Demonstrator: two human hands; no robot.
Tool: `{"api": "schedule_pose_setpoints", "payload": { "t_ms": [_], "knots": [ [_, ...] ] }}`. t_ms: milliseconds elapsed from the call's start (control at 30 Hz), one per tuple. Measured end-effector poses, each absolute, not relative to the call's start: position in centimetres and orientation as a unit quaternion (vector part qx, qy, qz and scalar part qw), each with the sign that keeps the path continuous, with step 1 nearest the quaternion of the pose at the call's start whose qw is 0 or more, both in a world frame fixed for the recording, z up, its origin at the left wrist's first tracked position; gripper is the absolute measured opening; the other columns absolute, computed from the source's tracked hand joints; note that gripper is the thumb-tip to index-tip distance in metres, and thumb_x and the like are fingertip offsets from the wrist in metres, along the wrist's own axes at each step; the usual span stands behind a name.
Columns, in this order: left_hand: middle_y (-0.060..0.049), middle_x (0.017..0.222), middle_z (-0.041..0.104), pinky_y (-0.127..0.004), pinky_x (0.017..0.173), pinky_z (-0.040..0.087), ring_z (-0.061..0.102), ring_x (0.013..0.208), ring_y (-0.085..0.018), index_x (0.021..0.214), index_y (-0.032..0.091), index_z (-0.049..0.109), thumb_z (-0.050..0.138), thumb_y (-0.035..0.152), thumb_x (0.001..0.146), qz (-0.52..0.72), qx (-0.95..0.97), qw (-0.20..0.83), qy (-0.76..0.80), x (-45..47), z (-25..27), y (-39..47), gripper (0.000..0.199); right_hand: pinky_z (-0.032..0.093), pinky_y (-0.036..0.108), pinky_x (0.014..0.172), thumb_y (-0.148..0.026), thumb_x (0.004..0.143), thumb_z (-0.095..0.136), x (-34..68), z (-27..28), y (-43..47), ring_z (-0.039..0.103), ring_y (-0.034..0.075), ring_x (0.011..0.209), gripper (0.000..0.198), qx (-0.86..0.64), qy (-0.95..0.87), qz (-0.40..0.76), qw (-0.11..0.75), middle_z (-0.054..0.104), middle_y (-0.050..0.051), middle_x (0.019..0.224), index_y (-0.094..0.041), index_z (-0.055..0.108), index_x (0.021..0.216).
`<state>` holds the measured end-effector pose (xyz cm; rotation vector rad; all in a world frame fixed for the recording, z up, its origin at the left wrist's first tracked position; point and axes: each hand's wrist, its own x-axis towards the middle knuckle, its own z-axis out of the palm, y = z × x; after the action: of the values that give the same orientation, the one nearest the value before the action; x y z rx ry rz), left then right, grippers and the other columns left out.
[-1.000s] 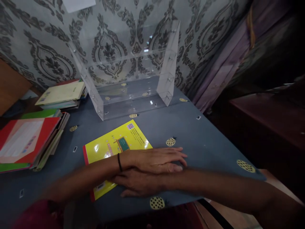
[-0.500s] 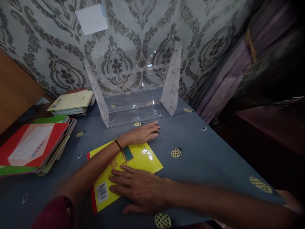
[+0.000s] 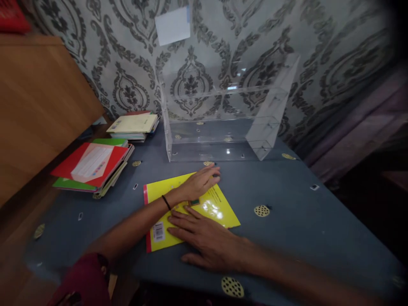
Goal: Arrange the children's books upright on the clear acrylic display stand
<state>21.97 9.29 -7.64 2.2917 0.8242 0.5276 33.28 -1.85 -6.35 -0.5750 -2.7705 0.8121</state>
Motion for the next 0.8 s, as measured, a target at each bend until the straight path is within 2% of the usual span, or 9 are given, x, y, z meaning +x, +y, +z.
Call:
{"api": "schedule_pose_setpoints", "payload": {
  "t_ms": [200,333,467,600,700,800],
  "knots": [
    [-0.015,0.152,0.050,-0.043,0.124,0.027,0.029,0.152,-0.020,0.125,0.016,0.055,0.032,0.038,0.104,0.222,0.851,0.249,0.406,13.2,-8.3,10.2,0.038,0.013,0.048,0.128,-0.046,0.099,0.054,33.0,-6.8,-1.9,0.030,0.023,0.151,0.059,-0.202,-0.939,0.268,0.073,0.040,0.011,0.159,-0.017,0.048,0.149],
    [-0.018,0.150,0.051,-0.043,0.124,0.026,0.032,0.150,-0.022,0.123,0.013,0.057,0.035,0.038,0.103,0.229,0.855,0.208,0.416,9.7,-8.3,9.8,0.039,0.016,0.049,0.127,-0.046,0.099,0.055,33.0,-7.2,-1.8,0.029,0.024,0.151,0.059,-0.199,-0.942,0.259,0.076,0.040,0.011,0.159,-0.017,0.048,0.149],
    [-0.018,0.147,0.054,-0.044,0.123,0.028,0.033,0.150,-0.023,0.122,0.013,0.057,0.032,0.041,0.103,0.242,0.862,0.228,0.382,9.2,-8.3,9.5,0.042,0.018,0.051,0.126,-0.042,0.097,0.059,32.9,-7.5,-1.6,0.028,0.024,0.151,0.061,-0.190,-0.948,0.247,0.071,0.040,0.012,0.159,-0.018,0.045,0.151],
    [-0.017,0.141,0.060,-0.045,0.119,0.033,0.038,0.147,-0.024,0.118,0.014,0.060,0.031,0.042,0.104,0.236,0.862,0.268,0.361,9.3,-8.5,9.9,0.043,0.013,0.049,0.127,-0.039,0.100,0.055,31.6,-6.6,-1.8,0.029,0.024,0.151,0.057,-0.146,-0.957,0.246,0.054,0.041,0.013,0.158,-0.016,0.045,0.151],
    [-0.017,0.132,0.066,-0.044,0.113,0.041,0.051,0.137,-0.025,0.116,0.014,0.061,0.031,0.042,0.104,0.276,0.857,0.244,0.361,9.4,-7.9,8.6,0.043,0.012,0.048,0.127,-0.035,0.103,0.049,30.2,-6.0,-2.1,0.028,0.022,0.151,0.051,-0.090,-0.959,0.266,0.031,0.045,0.012,0.156,-0.016,0.046,0.150],
    [-0.013,0.114,0.071,-0.039,0.098,0.051,0.065,0.110,-0.021,0.111,0.016,0.062,0.029,0.038,0.105,0.342,0.863,0.170,0.330,10.3,-6.5,4.0,0.040,0.020,0.048,0.126,-0.031,0.102,0.049,29.4,-6.5,-2.0,0.039,0.024,0.146,0.045,-0.089,-0.930,0.349,0.073,0.053,0.010,0.150,-0.019,0.053,0.145]
  ]
}}
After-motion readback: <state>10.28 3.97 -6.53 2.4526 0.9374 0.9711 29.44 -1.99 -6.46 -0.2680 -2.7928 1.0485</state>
